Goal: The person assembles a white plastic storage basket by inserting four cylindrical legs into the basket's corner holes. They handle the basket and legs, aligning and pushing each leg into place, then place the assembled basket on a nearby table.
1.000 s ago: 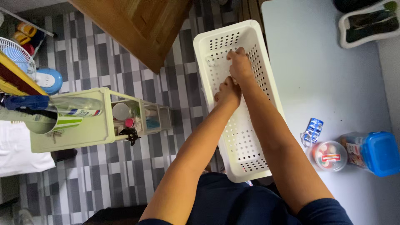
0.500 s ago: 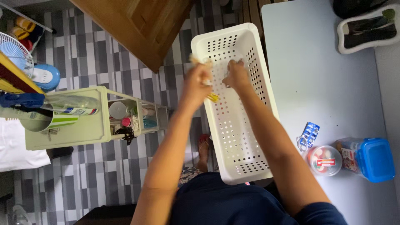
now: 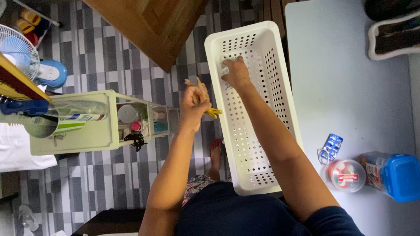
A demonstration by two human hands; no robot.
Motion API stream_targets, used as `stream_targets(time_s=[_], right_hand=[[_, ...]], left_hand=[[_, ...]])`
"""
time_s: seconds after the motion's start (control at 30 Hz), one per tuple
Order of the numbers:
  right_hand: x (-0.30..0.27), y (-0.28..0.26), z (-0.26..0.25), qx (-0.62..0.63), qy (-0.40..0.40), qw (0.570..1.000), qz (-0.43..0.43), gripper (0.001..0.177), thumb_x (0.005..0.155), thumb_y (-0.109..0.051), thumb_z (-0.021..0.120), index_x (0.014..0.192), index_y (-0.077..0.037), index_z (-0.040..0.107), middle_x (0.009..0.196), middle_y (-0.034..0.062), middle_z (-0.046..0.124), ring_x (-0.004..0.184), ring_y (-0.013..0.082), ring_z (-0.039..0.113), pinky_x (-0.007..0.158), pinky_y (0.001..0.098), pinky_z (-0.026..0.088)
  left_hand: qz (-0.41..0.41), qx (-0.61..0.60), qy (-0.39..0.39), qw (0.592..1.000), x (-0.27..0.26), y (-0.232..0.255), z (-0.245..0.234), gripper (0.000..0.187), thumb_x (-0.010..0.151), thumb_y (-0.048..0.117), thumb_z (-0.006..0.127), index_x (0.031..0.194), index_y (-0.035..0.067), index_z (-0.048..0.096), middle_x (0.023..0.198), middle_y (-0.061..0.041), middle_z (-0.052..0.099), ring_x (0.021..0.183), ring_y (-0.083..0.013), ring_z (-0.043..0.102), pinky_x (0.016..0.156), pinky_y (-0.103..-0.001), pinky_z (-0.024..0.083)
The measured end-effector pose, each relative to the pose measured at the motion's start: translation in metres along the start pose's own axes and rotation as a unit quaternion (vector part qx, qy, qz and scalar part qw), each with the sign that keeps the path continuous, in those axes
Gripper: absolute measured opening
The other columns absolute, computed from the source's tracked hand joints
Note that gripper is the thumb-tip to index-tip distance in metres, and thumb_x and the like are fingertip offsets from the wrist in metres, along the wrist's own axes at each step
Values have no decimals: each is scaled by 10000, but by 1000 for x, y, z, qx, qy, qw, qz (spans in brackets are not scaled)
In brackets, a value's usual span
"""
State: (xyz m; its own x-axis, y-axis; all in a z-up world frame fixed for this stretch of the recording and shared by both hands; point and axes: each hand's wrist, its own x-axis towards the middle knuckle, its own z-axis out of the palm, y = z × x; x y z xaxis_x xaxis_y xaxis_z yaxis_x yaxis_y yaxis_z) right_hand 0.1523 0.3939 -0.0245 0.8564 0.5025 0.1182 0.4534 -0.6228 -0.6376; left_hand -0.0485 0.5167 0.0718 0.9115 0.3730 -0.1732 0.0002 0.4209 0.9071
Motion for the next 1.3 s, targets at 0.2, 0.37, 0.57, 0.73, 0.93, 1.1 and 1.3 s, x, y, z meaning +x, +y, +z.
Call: stream_targets(time_s=[0.2,0.37,0.57,0.73,0.93,1.1,1.3], right_hand=[[-5,14,17,-6,13,1000,-15,244,586,-45,851,798,-81,736,873,210,639,936,394,649,768,425,566],[-34,20,16,13,-12,999,-42,127,722,-39,745,816,-124,746,832,131,711,838,333,696,774,405,565],[-71,12,-14,38,-52,998,0,226,688,-33,739,894,-127,736,894,112,752,830,306,719,753,383,568],[-97,22,-37,108,-43,990,81,482,642,-46,818,1090,-128,659,917,149,729,805,326,698,767,380,559],[-85,37,-6,24,17,999,-29,375,623,-42,820,991,-95,768,890,164,745,805,332,716,757,381,568],[-89,25,-20,31,-22,999,8,99,689,-52,797,781,-77,771,753,111,748,696,252,730,691,335,582],[-158,8,-165,186,52,981,-2,165,738,-75,846,860,-63,736,794,58,721,730,133,670,672,293,527]], left_hand=[[39,19,-41,998,-6,-18,15,373,797,-206,610,963,99,475,936,5,512,862,-93,543,775,-247,487],[46,79,-17,996,-9,-18,28,376,773,-189,613,964,104,476,911,17,501,808,-79,533,733,-241,491],[-6,78,34,996,-18,-14,40,381,768,-159,610,1003,121,500,885,18,513,772,-63,554,669,-235,516],[101,78,37,991,-32,-7,42,394,783,-188,628,1025,95,499,939,-12,545,822,-91,544,726,-246,506],[129,43,21,990,-47,-7,54,402,783,-197,617,1031,92,492,963,-17,547,848,-92,531,773,-243,497],[109,60,25,992,-61,6,61,358,797,-173,624,993,94,489,940,1,531,834,-73,507,764,-231,487],[192,113,-70,972,-81,1,157,358,777,-171,608,981,97,487,911,1,493,817,-97,468,773,-240,450]])
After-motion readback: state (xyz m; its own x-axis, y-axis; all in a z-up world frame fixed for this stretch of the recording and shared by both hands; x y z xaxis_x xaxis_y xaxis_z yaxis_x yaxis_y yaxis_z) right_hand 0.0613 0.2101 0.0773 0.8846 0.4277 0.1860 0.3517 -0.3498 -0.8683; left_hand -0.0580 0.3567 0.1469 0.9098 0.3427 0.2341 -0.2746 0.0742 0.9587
